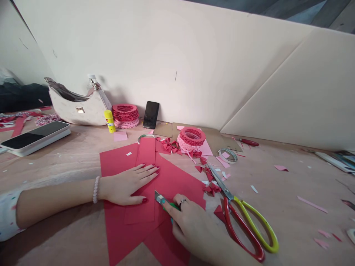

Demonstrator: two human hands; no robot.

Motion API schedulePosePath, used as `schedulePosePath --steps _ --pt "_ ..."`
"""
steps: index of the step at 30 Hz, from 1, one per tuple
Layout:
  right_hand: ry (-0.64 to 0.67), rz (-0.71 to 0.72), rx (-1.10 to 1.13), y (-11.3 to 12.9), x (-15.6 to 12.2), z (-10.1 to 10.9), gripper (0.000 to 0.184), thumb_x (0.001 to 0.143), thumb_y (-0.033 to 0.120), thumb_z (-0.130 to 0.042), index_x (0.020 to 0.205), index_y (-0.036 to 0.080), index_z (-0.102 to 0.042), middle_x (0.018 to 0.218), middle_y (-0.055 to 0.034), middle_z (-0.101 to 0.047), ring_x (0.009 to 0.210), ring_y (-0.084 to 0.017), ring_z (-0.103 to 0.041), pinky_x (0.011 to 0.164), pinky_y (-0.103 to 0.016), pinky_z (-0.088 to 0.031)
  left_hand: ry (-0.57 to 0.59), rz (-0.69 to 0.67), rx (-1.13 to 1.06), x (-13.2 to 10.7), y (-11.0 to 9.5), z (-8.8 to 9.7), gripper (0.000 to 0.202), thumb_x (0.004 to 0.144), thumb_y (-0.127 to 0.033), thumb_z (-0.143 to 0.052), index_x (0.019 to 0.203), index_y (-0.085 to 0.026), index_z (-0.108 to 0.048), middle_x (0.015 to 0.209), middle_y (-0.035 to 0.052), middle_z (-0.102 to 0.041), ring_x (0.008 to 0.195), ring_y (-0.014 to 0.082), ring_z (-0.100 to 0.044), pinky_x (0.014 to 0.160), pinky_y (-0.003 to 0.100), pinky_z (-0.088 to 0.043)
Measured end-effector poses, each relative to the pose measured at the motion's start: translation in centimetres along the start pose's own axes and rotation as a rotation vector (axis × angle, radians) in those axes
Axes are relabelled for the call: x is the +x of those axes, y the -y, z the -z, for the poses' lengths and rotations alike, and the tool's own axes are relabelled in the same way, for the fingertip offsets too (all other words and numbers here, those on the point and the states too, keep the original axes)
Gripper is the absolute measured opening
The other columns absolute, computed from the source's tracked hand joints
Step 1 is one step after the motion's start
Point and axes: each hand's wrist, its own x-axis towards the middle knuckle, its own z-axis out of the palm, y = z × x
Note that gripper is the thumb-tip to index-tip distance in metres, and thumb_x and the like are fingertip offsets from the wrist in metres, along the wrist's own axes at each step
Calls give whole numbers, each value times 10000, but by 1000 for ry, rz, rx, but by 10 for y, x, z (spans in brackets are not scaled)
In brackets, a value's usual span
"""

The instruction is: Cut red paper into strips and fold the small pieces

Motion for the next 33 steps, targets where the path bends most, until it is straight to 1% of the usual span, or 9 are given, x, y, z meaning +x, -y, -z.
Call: schedulePosePath --steps 3,7,14,18,21,25,28,31,33 --pt "-30 24 -16 2 5 1 571 796 114 -431 1340 279 -377 1002 -71 -534 796 -155 -525 680 -240 -405 23 14 -9 1 -1 2 771 846 -523 -391 1425 -74 -150 1471 152 -105 1353 293 -124 1095 444 -121" --pt "-57 56 -29 3 9 3 534 800 109 -420 1313 256 -415 929 -66 -539 750 -150 -521 652 -238 -395 24 20 -21 1 -1 4 770 845 -522 -392 1424 -74 -155 1472 146 -96 1355 290 -113 1097 442 -119" --pt "-74 48 -156 -4 9 1 551 754 89 -428 1278 259 -440 913 -49 -530 694 -150 -508 564 -230 -326 -10 -8 -41 0 0 1 767 842 -512 -407 1425 -82 -154 1468 148 -127 1351 291 -137 1095 453 -124" --pt "-83 80 -147 -4 16 0 570 742 65 -419 1280 251 -437 928 -59 -529 701 -147 -507 554 -229 -311 5 5 -33 0 -1 2 772 844 -518 -394 1425 -75 -145 1470 149 -108 1353 288 -130 1095 451 -122" --pt "-66 63 -157 -3 20 3 573 727 54 -417 1266 244 -452 906 -56 -530 690 -148 -515 530 -229 -291 19 19 -35 0 -1 2 785 839 -526 -401 1422 -64 -150 1468 158 -106 1352 293 -125 1096 443 -125" --pt "-48 24 -191 -2 21 9 510 728 65 -416 1193 245 -522 859 -41 -540 622 -135 -506 483 -231 -249 -9 21 -49 0 0 0 797 832 -541 -409 1414 -50 -175 1466 175 -109 1350 300 -127 1100 425 -128" --pt "-71 34 -186 -2 24 9 515 733 66 -411 1206 240 -516 888 -50 -542 651 -138 -514 488 -230 -262 -14 17 -45 -1 1 -2 801 835 -553 -395 1414 -47 -173 1467 177 -102 1352 297 -122 1101 415 -124" --pt "-74 57 -161 -2 30 7 524 727 60 -415 1214 227 -511 896 -55 -536 697 -141 -517 536 -226 -306 -16 21 -47 -2 1 -2 799 834 -553 -395 1416 -54 -171 1468 174 -109 1352 295 -126 1101 410 -127" --pt "-70 47 -170 -3 33 9 519 725 61 -415 1205 230 -519 882 -50 -531 695 -140 -512 559 -227 -318 -18 23 -47 -2 1 -2 801 834 -556 -392 1416 -52 -172 1467 175 -112 1351 295 -129 1101 407 -127"
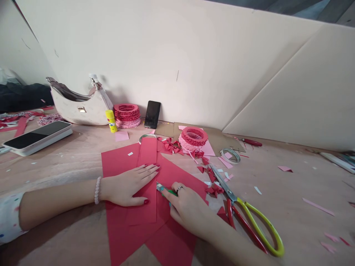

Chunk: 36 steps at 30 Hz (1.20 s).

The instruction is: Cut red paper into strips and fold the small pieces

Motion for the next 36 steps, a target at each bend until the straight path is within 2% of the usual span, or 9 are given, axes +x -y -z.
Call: schedulePosePath --steps 8,13,16,19,24,30,36 --pt "18 -40 -18 -3 -2 5 474 740 80 -413 1170 236 -538 852 -36 -523 652 -129 -498 501 -222 -262 -1 -18 15 -1 -1 2 797 828 -568 -396 1413 -65 -194 1468 162 -122 1349 289 -150 1099 396 -138" --pt "12 9 5 1 -12 -4 562 733 72 -422 1265 249 -458 910 -57 -532 697 -148 -506 552 -228 -319 -13 -49 -5 -1 -4 9 778 804 -554 -453 1408 -113 -239 1454 122 -227 1312 263 -277 1080 364 -211" --pt "11 31 49 3 -18 -8 593 746 67 -416 1311 248 -406 962 -71 -528 767 -167 -516 622 -246 -367 -35 15 7 0 -2 8 833 779 -594 -465 1407 -96 -237 1460 142 -189 1327 302 -222 1082 415 -187" --pt "4 19 71 3 -19 -11 610 754 69 -421 1333 255 -379 973 -74 -528 787 -172 -519 638 -249 -381 4 49 11 1 -1 5 900 765 -646 -444 1411 -66 -208 1464 174 -127 1342 335 -142 1086 457 -145" --pt "-41 19 83 -2 -16 -15 601 744 67 -432 1313 261 -412 948 -67 -529 790 -164 -517 633 -233 -378 31 60 -6 0 -1 3 895 773 -639 -446 1419 -79 -184 1466 173 -111 1346 329 -119 1092 447 -126" --pt "-39 -11 58 -4 -18 -13 543 748 67 -419 1254 255 -479 928 -60 -527 726 -146 -510 571 -223 -339 -6 73 -32 1 2 -2 969 744 -672 -451 1420 -53 -137 1465 193 -89 1348 327 -112 1092 439 -135" --pt "7 -2 84 -3 -6 -12 588 742 58 -422 1295 258 -436 916 -57 -521 738 -148 -510 589 -228 -335 11 107 -22 2 1 -2 1003 723 -680 -468 1412 -24 -151 1462 205 -83 1351 318 -98 1099 411 -133"
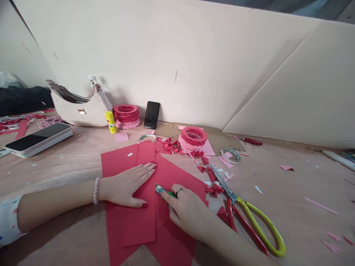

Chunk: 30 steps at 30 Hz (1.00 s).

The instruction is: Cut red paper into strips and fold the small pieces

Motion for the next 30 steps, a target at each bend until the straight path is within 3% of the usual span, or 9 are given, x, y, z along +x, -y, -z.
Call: schedulePosePath --steps 8,17,24,30 --pt "4 -61 -28 -1 0 11 509 732 74 -429 1198 256 -526 891 -39 -519 662 -125 -489 542 -223 -287 -39 -39 8 0 3 -4 968 742 -690 -429 1414 -46 -161 1465 197 -85 1352 316 -99 1096 421 -144" --pt "12 -4 -9 6 -3 3 576 763 83 -421 1314 252 -410 930 -58 -511 768 -156 -505 625 -241 -348 43 -57 24 -8 -8 8 963 737 -664 -467 1407 -30 -190 1462 193 -97 1348 317 -122 1099 398 -152" --pt "72 -12 -9 21 -10 16 535 782 104 -425 1302 231 -425 980 -75 -532 790 -166 -528 632 -248 -368 88 -43 52 -18 -20 10 964 737 -672 -456 1417 -54 -168 1462 186 -86 1347 310 -129 1091 412 -171" --pt "40 -34 -36 17 -13 12 558 780 99 -422 1318 246 -408 958 -68 -525 770 -158 -526 632 -245 -362 106 -38 36 -19 -20 10 965 750 -659 -454 1422 -45 -135 1465 181 -35 1351 310 -85 1101 406 -142"
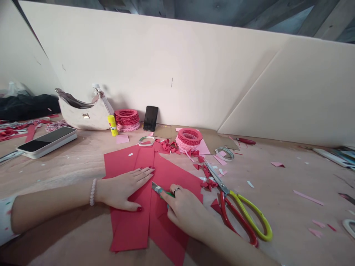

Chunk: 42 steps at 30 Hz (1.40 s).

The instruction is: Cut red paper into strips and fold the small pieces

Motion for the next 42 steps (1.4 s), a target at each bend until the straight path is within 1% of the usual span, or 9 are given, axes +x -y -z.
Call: schedulePosePath --steps 8,12,16,20,22,26,30,36,42 --pt "13 -3 15 -1 11 -3 522 785 109 -401 1290 229 -447 952 -71 -515 777 -162 -512 643 -258 -358 -44 -28 -31 -1 2 -4 954 753 -661 -456 1430 -78 -123 1472 158 -46 1352 312 -81 1104 412 -131" --pt "-13 -30 -10 -5 10 -6 492 782 113 -405 1254 228 -481 916 -64 -511 741 -157 -503 607 -252 -338 -23 -13 -34 -1 2 -3 963 752 -668 -448 1425 -56 -133 1467 169 -30 1352 316 -78 1104 419 -138" --pt "0 -21 9 -2 5 -2 524 781 109 -400 1286 243 -448 933 -67 -519 758 -166 -511 617 -259 -345 -7 -28 4 -4 -3 0 964 751 -661 -456 1422 -45 -140 1466 172 -40 1353 306 -87 1106 403 -138" --pt "58 -24 43 6 -1 6 521 793 124 -401 1299 245 -437 971 -80 -526 771 -170 -525 623 -259 -361 -16 -78 22 -9 -8 3 807 831 -575 -402 1423 -80 -167 1468 138 -117 1350 258 -162 1099 362 -175" --pt "78 -24 52 9 -3 8 523 796 126 -404 1307 238 -430 984 -86 -529 785 -175 -530 634 -261 -371 -65 -31 37 -8 -8 2 758 858 -547 -369 1427 -94 -157 1472 125 -119 1352 247 -156 1099 360 -174" --pt "64 -9 59 9 -2 5 513 805 136 -404 1309 226 -430 1015 -96 -527 812 -180 -533 686 -277 -391 -71 68 56 -3 -3 -5 869 801 -623 -410 1423 -72 -155 1471 155 -73 1355 289 -105 1099 401 -147" --pt "25 0 41 4 0 0 525 804 138 -409 1319 239 -417 998 -89 -528 803 -178 -529 679 -276 -386 -63 49 35 -2 1 -10 854 811 -626 -390 1423 -77 -160 1469 159 -76 1354 291 -108 1098 412 -151" --pt "23 -43 24 1 -2 1 570 764 100 -421 1308 269 -424 966 -65 -526 737 -155 -516 582 -244 -338 -91 48 19 -2 1 -11 852 813 -630 -385 1429 -94 -141 1472 152 -70 1355 287 -104 1101 408 -144" --pt "18 -21 25 2 8 -1 540 782 114 -408 1306 241 -432 967 -76 -521 775 -165 -515 647 -264 -364 -88 58 19 -1 1 -11 849 814 -627 -387 1427 -89 -149 1475 146 -69 1356 284 -97 1105 395 -131"
